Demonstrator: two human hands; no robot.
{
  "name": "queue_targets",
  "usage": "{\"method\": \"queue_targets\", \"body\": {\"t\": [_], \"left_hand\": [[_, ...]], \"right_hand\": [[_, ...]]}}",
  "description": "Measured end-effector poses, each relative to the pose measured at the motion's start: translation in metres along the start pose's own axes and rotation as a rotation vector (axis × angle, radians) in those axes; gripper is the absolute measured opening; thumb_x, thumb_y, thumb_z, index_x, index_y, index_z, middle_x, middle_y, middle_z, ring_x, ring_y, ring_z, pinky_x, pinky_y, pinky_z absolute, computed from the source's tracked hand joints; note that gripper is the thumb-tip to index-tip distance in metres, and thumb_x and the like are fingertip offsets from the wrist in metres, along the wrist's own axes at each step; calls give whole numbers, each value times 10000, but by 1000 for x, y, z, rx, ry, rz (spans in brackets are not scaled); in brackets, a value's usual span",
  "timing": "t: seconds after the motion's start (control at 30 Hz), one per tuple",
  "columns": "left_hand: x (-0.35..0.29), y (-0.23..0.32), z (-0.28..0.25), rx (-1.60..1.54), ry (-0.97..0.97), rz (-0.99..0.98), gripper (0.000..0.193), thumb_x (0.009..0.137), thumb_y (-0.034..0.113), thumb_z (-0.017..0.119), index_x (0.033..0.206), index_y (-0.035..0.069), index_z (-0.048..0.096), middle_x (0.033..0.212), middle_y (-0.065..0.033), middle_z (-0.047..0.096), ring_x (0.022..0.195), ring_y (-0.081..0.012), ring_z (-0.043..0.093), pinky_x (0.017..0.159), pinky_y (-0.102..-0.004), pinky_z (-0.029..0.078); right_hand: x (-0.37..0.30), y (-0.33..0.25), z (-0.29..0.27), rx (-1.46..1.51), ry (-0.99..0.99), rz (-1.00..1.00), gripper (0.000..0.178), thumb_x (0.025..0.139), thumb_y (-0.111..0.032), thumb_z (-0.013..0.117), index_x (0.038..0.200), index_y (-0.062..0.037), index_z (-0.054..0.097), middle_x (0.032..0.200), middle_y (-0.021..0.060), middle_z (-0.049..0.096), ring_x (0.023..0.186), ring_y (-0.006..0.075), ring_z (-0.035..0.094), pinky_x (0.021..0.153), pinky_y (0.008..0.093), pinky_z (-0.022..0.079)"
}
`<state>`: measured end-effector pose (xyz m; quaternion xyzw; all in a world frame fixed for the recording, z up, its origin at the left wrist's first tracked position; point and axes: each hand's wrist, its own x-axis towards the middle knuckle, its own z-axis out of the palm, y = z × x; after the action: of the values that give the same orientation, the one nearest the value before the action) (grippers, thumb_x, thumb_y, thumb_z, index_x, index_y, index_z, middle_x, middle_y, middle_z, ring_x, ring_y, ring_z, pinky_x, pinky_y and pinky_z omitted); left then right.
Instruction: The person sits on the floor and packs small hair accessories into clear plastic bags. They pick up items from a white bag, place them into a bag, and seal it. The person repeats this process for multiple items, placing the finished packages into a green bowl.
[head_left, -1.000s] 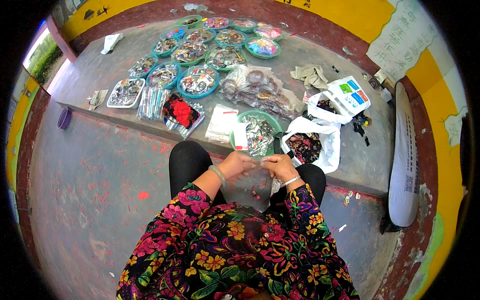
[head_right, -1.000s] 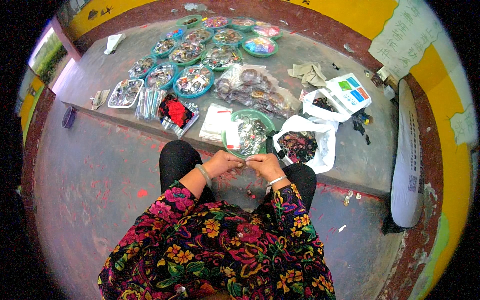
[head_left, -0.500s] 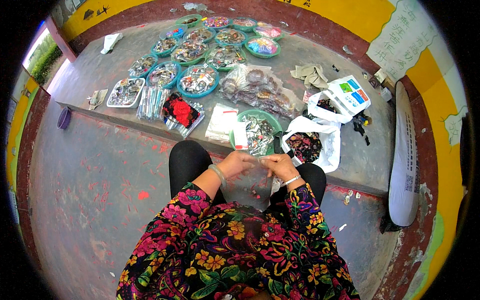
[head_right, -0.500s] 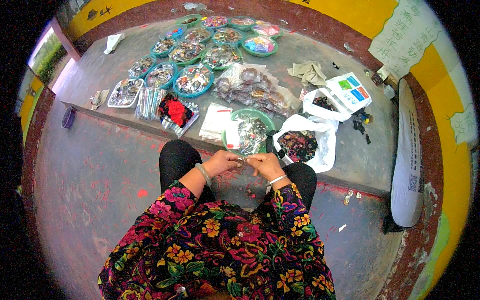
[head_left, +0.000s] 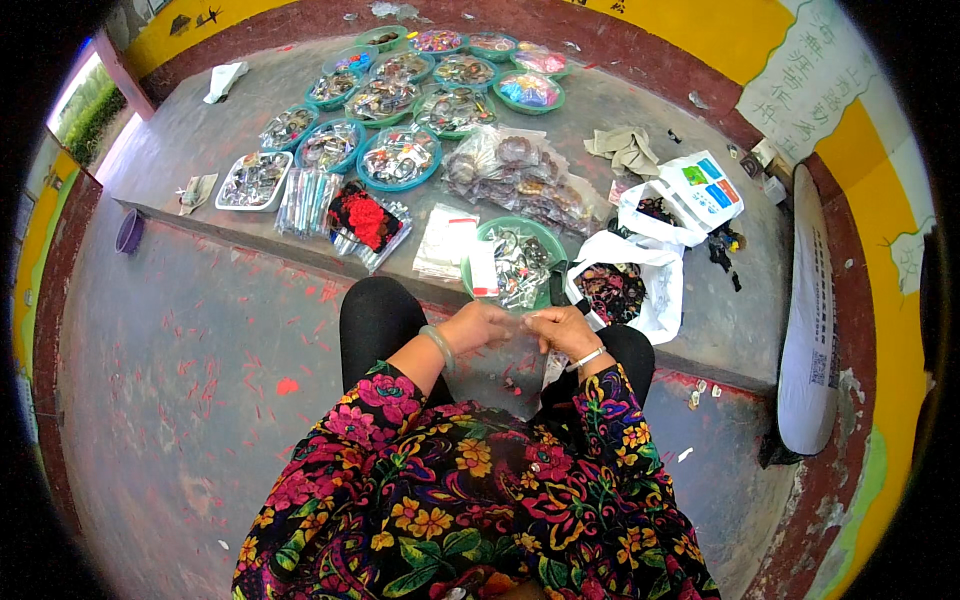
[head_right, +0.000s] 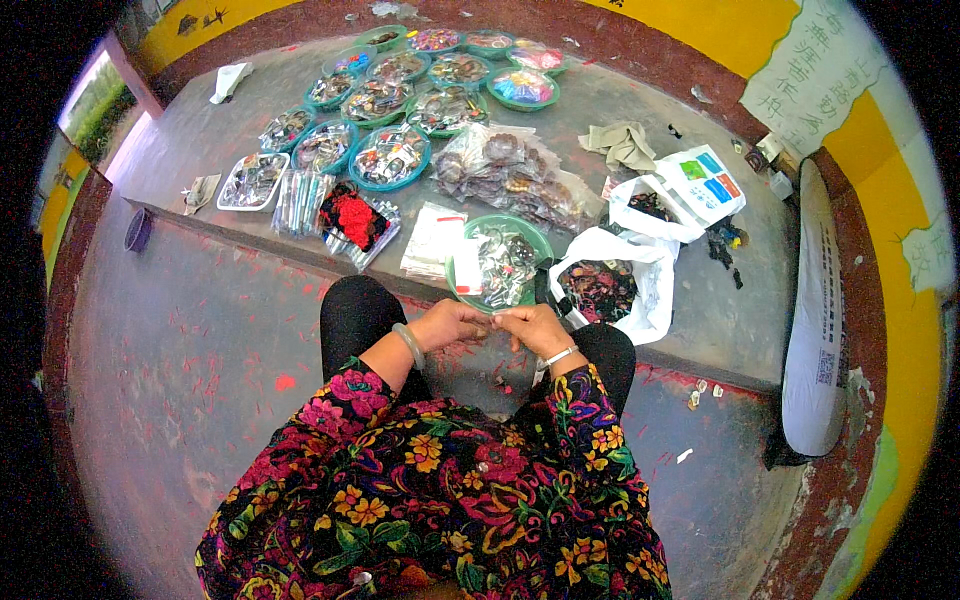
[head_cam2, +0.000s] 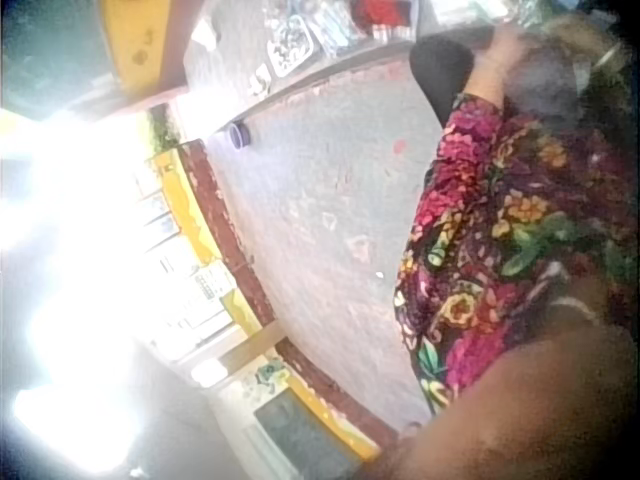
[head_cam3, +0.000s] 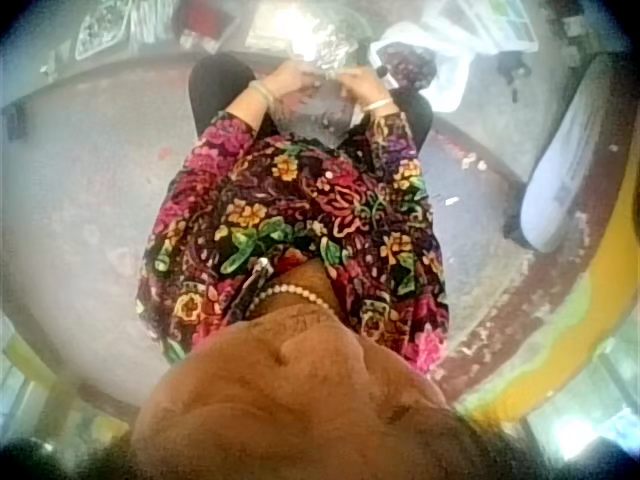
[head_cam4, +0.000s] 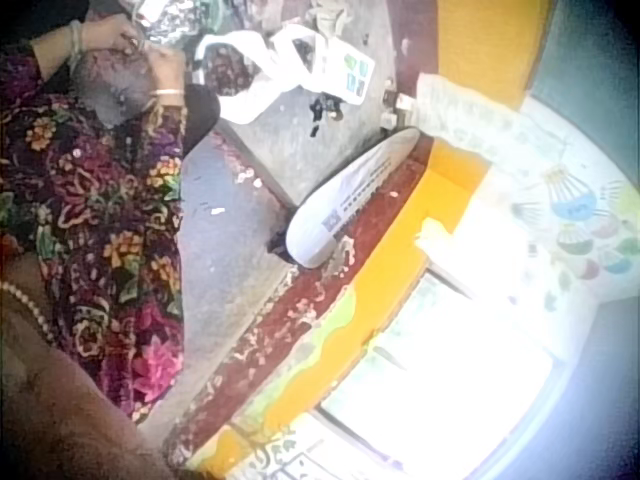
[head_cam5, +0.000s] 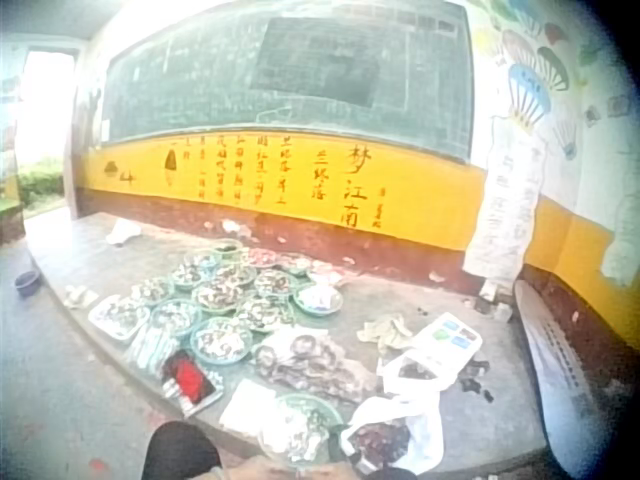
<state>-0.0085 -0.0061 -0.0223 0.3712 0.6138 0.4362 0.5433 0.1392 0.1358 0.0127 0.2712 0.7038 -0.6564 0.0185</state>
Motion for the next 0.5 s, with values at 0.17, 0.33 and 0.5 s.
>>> {"method": "queue_targets", "body": {"t": [0.17,0.33,0.5], "left_hand": [[2,2,1,20,4,-10,283,782,50,601,1065,38,596,863,-42,634,758,-92,571,693,-244,480],[6,-7,1,-11,61,-15,272,778,47,600,1049,27,600,847,-51,641,748,-103,576,686,-255,474],[3,-6,0,91,122,102,249,766,90,583,1005,24,602,719,-62,601,599,-123,567,548,-267,476]], "right_hand": [[-1,-1,0,23,-16,-61,209,789,-188,606,882,-9,662,695,52,630,442,78,480,412,198,378],[-7,-14,3,-50,4,12,197,789,-181,601,900,-29,659,692,36,630,476,66,500,428,201,390],[-4,-2,5,-98,75,-165,175,786,-155,598,892,-28,651,686,23,624,535,57,534,467,191,405]]}}
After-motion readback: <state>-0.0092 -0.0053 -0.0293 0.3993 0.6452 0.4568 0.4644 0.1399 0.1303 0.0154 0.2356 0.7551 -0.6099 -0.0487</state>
